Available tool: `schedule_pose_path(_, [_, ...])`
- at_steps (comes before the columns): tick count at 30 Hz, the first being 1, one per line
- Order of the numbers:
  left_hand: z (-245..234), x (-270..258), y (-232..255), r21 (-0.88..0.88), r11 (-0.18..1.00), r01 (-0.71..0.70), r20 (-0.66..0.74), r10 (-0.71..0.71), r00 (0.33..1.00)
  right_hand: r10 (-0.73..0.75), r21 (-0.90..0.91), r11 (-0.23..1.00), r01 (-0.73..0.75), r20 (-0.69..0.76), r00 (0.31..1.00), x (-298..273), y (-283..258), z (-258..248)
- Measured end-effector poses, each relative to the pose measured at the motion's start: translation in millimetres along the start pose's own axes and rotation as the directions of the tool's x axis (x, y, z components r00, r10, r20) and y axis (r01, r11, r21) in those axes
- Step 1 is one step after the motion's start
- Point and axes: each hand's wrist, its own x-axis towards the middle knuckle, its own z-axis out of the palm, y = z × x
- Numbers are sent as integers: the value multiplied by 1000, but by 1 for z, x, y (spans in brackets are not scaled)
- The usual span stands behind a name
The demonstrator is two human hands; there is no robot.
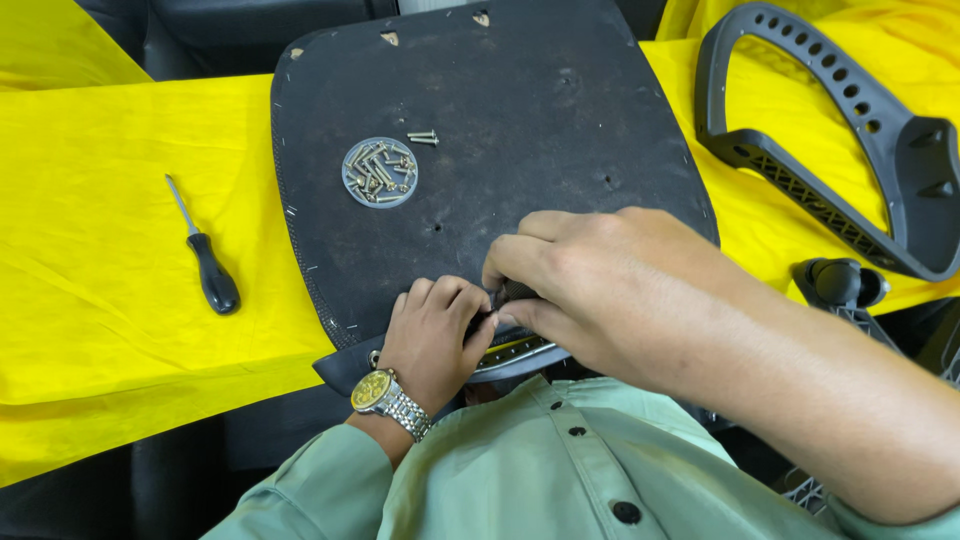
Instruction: The person assembles a black plastic chair armrest by inserting screws and tightening them with a screwdriver. They pick up screws from a small container, align the armrest, and secure it to the chair frame.
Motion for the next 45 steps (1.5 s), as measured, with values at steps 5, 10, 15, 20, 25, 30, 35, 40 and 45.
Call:
schedule_pose_path(5, [3, -3, -1, -4, 1000, 4, -25, -4, 1000, 191, -168, 973, -159, 202, 961, 5, -9, -9])
schedule_pose_path(10, [0, -2, -2, -20, 1000, 17, 20, -17, 1000, 188, -217, 966, -138, 227, 956, 10, -13, -15])
schedule_pose_path(15, [-11, 3, 1, 20, 999, -40, 73, 39, 997, 325, -270, 925, -269, 188, 927, 14, -16, -16])
schedule_pose_path(20, [-16, 2, 11, 187, 979, 77, 162, -108, 981, 462, -236, 873, -426, 121, 879, 7, -15, -10])
schedule_pose_path(25, [-17, 7, 6, 148, 989, 24, 157, -47, 986, 448, -250, 870, -424, 45, 893, -5, -4, -8])
schedule_pose_path(30, [-11, 8, -3, 127, 990, -60, 163, 38, 986, 505, -260, 833, -489, -7, 863, -17, 19, -12])
schedule_pose_path(35, [-7, 10, -7, 132, 986, -106, 170, 82, 982, 380, -148, 901, -407, -179, 907, -21, 35, -9])
schedule_pose_path(40, [-6, 13, -7, 103, 990, -95, 173, 76, 982, 504, -179, 832, -526, -155, 850, -27, 46, -4])
schedule_pose_path(45, [-11, 14, -2, 92, 994, -57, 182, 40, 983, 513, 121, 858, -499, -264, 817, -29, 79, 27])
